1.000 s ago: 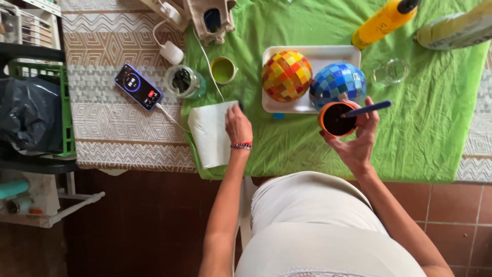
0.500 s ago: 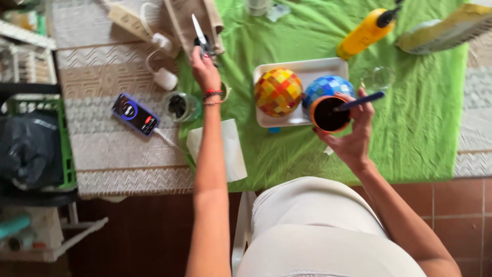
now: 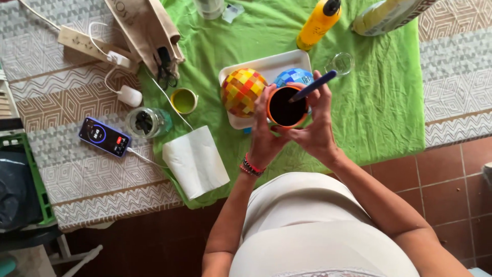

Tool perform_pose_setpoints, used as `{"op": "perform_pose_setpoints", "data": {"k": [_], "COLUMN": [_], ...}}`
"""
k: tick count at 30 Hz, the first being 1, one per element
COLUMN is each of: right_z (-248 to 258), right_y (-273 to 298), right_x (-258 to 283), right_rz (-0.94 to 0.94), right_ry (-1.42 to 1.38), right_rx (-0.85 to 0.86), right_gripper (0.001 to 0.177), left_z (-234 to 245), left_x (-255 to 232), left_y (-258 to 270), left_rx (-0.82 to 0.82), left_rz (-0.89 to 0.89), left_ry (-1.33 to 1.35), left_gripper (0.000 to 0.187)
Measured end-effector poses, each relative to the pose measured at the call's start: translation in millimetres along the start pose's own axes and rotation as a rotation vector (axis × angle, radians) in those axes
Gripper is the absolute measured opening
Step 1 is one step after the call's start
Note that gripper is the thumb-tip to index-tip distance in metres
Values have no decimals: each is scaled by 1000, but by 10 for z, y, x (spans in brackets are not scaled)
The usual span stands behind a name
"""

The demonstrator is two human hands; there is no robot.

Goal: Applying black paint or grout to a mosaic-tiled sphere using a paintbrush.

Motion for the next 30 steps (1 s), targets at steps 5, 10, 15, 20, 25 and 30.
{"op": "perform_pose_setpoints", "data": {"k": [5,10,15,20,25,30], "right_z": [70,347,408,374,412,514], "right_y": [-37,-107,-94,9,-127,-219], "right_x": [93,-4,423,590,679,613], "right_rz": [-48,-207,-11,257,362,263], "right_ry": [-44,-91,290,375,459,398], "right_rx": [99,-45,82,185,293,246], "right_gripper": [107,27,22,17,14,10], "left_z": [18,-10,-46,-106,-133,-118], "left_x": [33,-3,32,51,69,126], "left_y": [90,92,136,172,215,221], "left_rx": [-100,-90,-107,-98,-79,-101], "left_rz": [42,97,131,127,136,173], "left_ry": [4,44,54,16,1,43], "left_gripper": [90,91,93,91,90,87]}}
Point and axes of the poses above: each hand's wrist, its own y-axis away from the middle knuckle, its own z-axis out of the back of the hand, x = y × z, the point moved 6 cm from there along -y, towards the middle knuckle, and after that the axes turned 14 degrees about -z, right-handed, at the moved point
